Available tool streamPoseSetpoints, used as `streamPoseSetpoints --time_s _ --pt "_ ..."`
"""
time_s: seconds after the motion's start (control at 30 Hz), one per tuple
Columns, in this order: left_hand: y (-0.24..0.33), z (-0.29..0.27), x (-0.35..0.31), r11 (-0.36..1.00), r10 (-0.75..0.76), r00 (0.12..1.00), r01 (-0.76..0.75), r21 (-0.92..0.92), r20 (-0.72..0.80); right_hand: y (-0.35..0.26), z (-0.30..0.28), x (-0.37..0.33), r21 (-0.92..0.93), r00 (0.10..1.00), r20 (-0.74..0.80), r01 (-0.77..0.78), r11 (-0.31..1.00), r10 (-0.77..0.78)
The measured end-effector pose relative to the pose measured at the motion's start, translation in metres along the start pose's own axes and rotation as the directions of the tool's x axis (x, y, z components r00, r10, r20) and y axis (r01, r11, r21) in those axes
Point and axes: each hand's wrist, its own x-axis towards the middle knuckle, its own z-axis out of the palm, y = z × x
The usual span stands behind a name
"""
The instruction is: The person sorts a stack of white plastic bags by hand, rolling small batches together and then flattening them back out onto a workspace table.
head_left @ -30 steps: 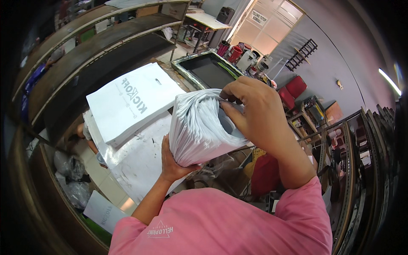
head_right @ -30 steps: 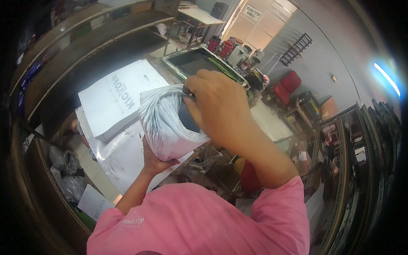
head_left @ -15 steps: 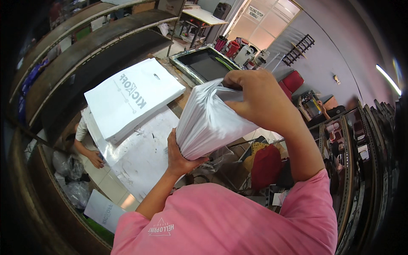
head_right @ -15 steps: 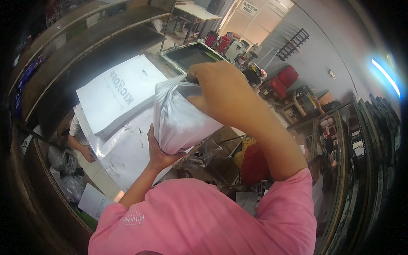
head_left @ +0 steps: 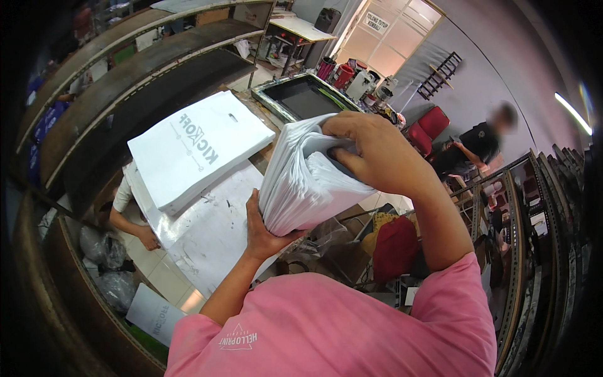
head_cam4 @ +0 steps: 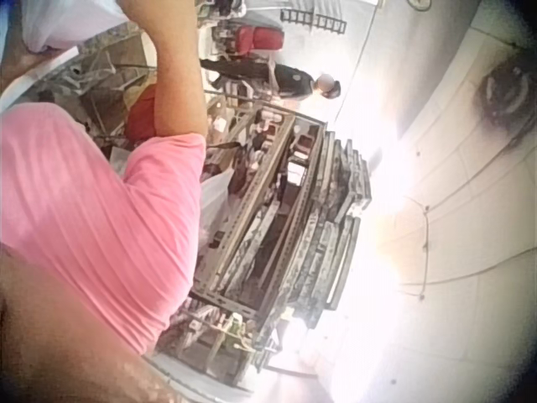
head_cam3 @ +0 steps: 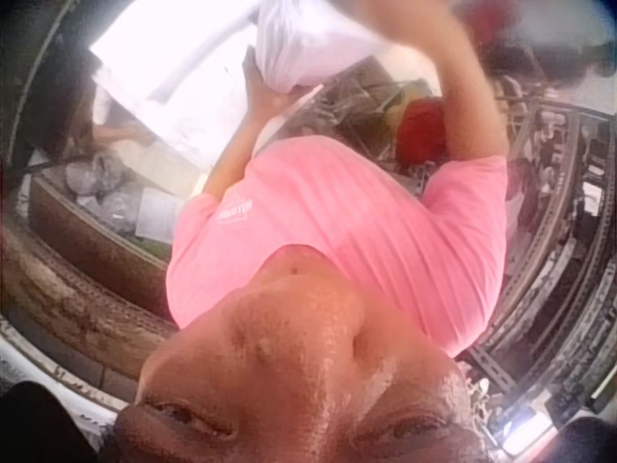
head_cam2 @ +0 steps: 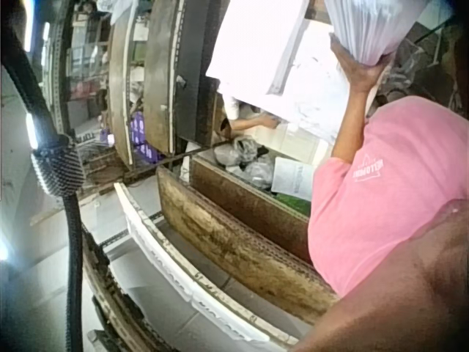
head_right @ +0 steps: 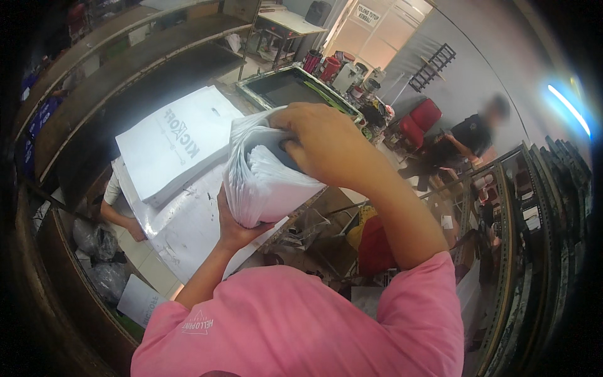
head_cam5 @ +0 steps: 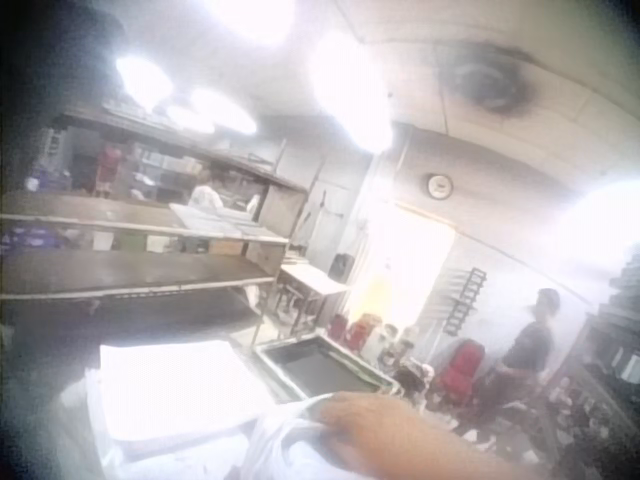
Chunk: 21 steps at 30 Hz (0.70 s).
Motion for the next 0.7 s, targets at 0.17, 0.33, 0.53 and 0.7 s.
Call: streamPoseSetpoints --time_s 0.17,0.33,0.53,0.7 --pt "0.0 0.0 -0.002 1.0 -0.017 1.0 0.017 -0.009 -0.001 0.017 0.003 0.006 0.544 0.994 0.063 0.038 0.839 -0.086" --pt "0.007 -0.005 0.004 0.999 -0.03 0.999 0.03 -0.027 0.018 0.029 -0.009 0.011 0.479 0.958 -0.207 0.277 0.833 -0.199" --pt "0.007 -0.007 0.002 0.997 -0.044 0.998 0.041 0.058 0.052 0.004 -0.038 0.011 0.081 0.933 -0.202 0.318 0.945 -0.297" --pt "0.007 0.0 0.0 0.996 -0.064 0.993 0.058 0.063 0.096 0.014 -0.004 -0.002 -0.047 0.95 -0.02 0.31 0.95 -0.311"
